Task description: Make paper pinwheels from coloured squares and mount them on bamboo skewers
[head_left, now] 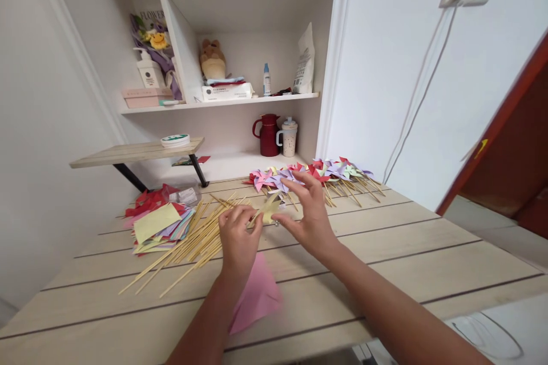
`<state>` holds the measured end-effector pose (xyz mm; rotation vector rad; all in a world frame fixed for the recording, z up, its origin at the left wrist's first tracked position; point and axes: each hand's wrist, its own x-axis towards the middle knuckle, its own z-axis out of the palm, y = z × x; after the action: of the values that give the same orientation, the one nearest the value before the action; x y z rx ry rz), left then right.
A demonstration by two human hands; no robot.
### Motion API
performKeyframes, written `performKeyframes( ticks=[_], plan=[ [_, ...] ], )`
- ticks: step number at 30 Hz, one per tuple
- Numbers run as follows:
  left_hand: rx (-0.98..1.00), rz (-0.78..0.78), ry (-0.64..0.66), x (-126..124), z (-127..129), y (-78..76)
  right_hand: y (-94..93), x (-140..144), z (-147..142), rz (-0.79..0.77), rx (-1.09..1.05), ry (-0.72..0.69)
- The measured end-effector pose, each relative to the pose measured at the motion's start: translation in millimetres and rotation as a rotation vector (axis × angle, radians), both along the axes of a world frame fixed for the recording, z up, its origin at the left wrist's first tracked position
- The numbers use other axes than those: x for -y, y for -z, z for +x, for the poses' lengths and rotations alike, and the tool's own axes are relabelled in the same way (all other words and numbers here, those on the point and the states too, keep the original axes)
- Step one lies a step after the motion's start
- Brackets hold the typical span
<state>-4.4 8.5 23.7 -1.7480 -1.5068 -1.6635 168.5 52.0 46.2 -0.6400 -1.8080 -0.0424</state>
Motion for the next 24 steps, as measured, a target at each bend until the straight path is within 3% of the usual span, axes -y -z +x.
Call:
performKeyframes(
  ticks=[8, 14, 19, 22, 24],
  plan=[
    [-0.311, 0.045, -0.017, 4.8, -0.2, -0.9, 4.5, 5.2, -6.0, 0.047, 0.261, 0.103],
    [-0.390, 0.067, -0.019, 10.4, 6.8, -4.4, 5.9, 0.4, -6.2, 0.039, 0.158, 0.031],
    [-0.120, 0.056, -0.020, 9.0, 9.3, -2.3, 5.4, -3.3, -7.4, -0.310, -0.020, -0.128],
    [0.294, -0.006, 0.046, 6.2, 6.7, -1.3, 4.3, -6.8, -7.1, -0.708, -0.232, -0.273],
    [0.601, -0.116, 0.171, 3.8, 3.5, -0.6, 2.6, -8.6, -6.3, -0.935, -0.398, -0.386]
  ],
)
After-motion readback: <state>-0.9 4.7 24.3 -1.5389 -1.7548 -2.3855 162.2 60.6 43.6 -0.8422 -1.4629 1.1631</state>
